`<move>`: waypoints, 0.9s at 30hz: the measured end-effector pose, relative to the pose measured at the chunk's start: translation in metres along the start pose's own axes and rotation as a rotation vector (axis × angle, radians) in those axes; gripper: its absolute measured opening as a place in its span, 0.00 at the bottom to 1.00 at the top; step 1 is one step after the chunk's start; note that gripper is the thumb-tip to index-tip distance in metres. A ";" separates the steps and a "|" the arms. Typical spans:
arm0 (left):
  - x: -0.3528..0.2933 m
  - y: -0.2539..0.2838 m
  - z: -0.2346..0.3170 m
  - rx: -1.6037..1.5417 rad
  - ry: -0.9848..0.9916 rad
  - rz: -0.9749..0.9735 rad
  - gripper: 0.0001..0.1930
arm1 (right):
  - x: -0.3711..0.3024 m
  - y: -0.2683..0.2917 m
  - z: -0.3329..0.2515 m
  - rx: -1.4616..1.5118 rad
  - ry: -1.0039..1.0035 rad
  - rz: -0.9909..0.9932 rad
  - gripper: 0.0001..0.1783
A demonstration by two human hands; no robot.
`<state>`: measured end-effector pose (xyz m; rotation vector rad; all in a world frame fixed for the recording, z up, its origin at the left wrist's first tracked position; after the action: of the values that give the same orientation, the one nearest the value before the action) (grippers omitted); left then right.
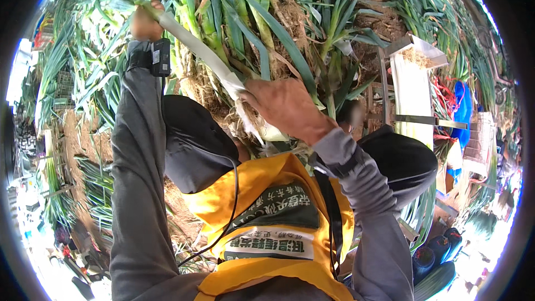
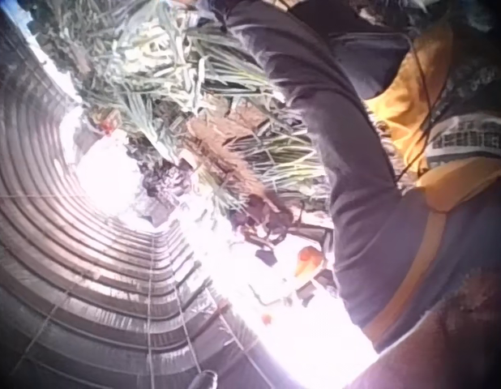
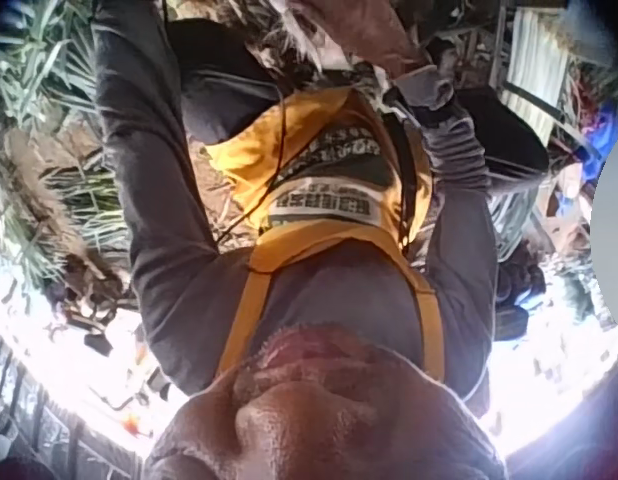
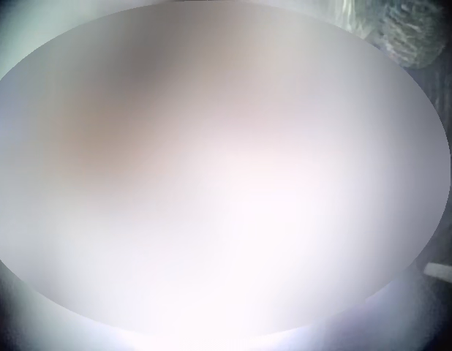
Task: Peeling the outer skins from leeks and stacking them in a metal tray.
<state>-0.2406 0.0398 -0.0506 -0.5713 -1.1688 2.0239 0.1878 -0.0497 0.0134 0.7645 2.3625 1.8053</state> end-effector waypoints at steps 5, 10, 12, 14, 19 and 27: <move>0.001 0.015 0.045 0.131 -0.214 0.158 0.19 | -0.051 0.015 -0.007 0.002 0.068 0.041 0.09; -0.020 0.003 0.052 0.192 -0.437 0.246 0.19 | -0.138 -0.075 0.088 0.070 -0.242 -0.418 0.12; -0.015 -0.013 0.060 -0.075 -0.254 -0.040 0.22 | -0.119 -0.079 0.082 -0.051 -0.256 -0.515 0.15; -0.041 -0.048 0.029 0.167 -0.591 0.116 0.24 | -0.093 -0.050 0.084 0.175 -0.287 -0.063 0.20; -0.074 -0.102 0.018 0.218 -0.588 0.065 0.23 | -0.008 0.001 0.051 0.118 -0.253 0.124 0.28; -0.066 -0.115 -0.002 0.141 -0.310 -0.054 0.17 | -0.011 -0.045 0.059 0.083 -0.229 0.141 0.18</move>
<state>-0.1549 0.0280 0.0498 -0.1573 -1.1893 2.1800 0.2029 -0.0101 -0.0486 1.1089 2.2974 1.5759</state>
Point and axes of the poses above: each hand's wrist, its own x-axis towards the middle knuckle, its own y-axis out of the back of the hand, z = x × y, the point moved 7 cm from there along x, towards the middle knuckle, and after that the axes turned 7 degrees about -x, right-handed, at the moved point
